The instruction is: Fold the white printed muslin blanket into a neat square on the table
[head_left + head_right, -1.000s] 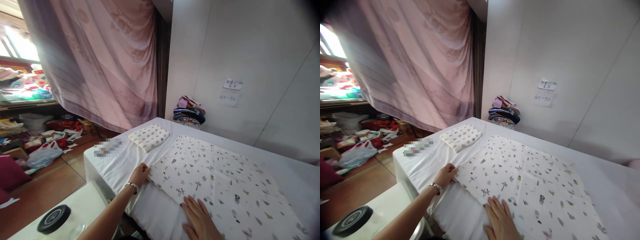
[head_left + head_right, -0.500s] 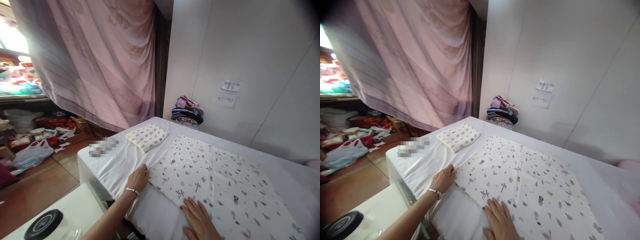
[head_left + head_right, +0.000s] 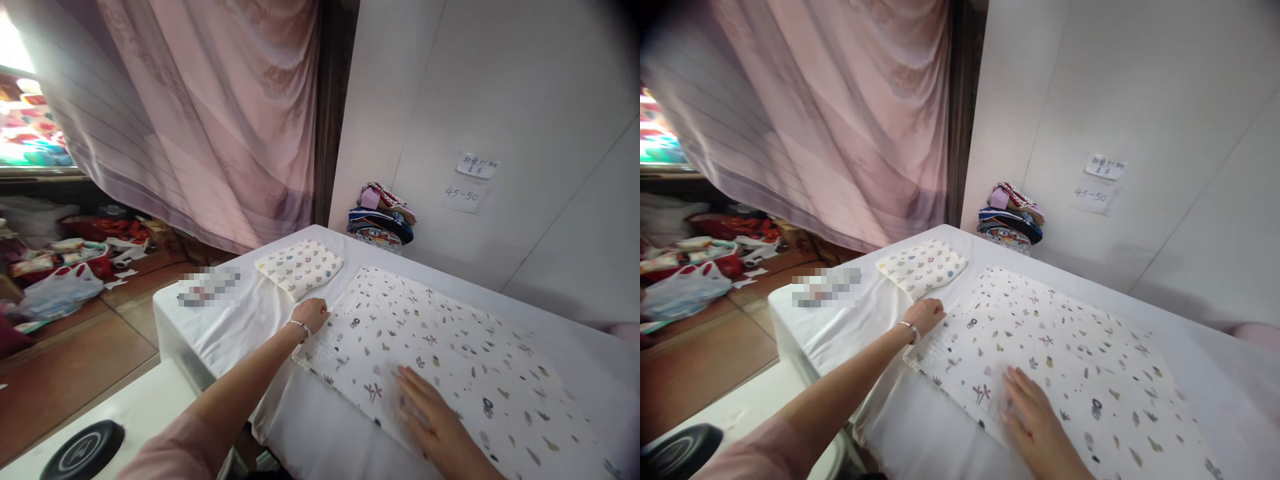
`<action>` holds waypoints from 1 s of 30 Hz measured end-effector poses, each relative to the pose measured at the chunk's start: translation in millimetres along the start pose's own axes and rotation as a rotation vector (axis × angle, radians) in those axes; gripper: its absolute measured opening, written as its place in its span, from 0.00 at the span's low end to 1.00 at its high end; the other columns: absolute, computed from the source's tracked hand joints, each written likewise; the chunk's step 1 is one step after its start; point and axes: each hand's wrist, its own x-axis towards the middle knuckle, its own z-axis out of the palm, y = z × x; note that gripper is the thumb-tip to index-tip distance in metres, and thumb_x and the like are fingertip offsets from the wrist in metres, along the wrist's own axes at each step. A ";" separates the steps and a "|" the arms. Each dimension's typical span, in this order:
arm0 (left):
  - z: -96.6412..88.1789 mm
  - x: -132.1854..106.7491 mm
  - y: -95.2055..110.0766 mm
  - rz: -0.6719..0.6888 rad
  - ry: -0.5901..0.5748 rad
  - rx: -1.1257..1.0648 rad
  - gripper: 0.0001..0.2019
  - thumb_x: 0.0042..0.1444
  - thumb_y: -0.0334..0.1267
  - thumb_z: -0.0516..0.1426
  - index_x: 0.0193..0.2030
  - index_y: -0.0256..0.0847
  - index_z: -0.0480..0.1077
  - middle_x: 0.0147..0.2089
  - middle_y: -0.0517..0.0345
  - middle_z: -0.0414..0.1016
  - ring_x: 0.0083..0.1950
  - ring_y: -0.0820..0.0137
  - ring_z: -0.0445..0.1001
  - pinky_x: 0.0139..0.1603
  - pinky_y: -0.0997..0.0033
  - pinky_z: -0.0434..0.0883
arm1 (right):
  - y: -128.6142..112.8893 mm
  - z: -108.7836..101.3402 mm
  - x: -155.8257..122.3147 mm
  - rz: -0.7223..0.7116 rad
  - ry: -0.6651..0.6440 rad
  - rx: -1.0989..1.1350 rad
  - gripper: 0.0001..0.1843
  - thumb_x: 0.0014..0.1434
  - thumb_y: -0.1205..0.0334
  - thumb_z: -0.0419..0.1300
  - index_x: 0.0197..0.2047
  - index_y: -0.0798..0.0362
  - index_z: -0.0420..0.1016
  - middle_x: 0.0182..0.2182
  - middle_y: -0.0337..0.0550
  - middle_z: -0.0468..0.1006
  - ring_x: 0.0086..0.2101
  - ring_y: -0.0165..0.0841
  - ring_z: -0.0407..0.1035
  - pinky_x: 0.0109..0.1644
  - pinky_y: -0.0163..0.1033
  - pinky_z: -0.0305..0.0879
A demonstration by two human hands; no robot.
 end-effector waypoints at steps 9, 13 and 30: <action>30.2 76.0 18.9 -0.026 -0.022 -0.098 0.10 0.51 0.43 0.52 0.35 0.42 0.71 0.40 0.52 0.75 0.40 0.63 0.73 0.37 0.69 0.66 | 55.1 22.1 16.1 0.103 0.112 -0.264 0.27 0.62 0.46 0.43 0.63 0.43 0.51 0.64 0.38 0.47 0.62 0.43 0.42 0.61 0.56 0.49; 39.1 96.8 27.3 -0.041 -0.029 -0.119 0.10 0.52 0.42 0.53 0.35 0.41 0.70 0.38 0.51 0.75 0.40 0.62 0.73 0.38 0.68 0.66 | 54.7 28.3 15.0 0.111 0.088 -0.327 0.27 0.62 0.46 0.43 0.64 0.40 0.50 0.64 0.36 0.45 0.61 0.43 0.43 0.60 0.56 0.50; 57.0 141.0 47.4 -0.041 -0.007 -0.127 0.11 0.50 0.42 0.54 0.36 0.39 0.69 0.45 0.50 0.72 0.45 0.62 0.71 0.42 0.67 0.65 | 92.1 56.8 17.9 0.042 0.199 -0.382 0.33 0.58 0.44 0.48 0.63 0.25 0.37 0.60 0.27 0.53 0.56 0.49 0.54 0.49 0.57 0.68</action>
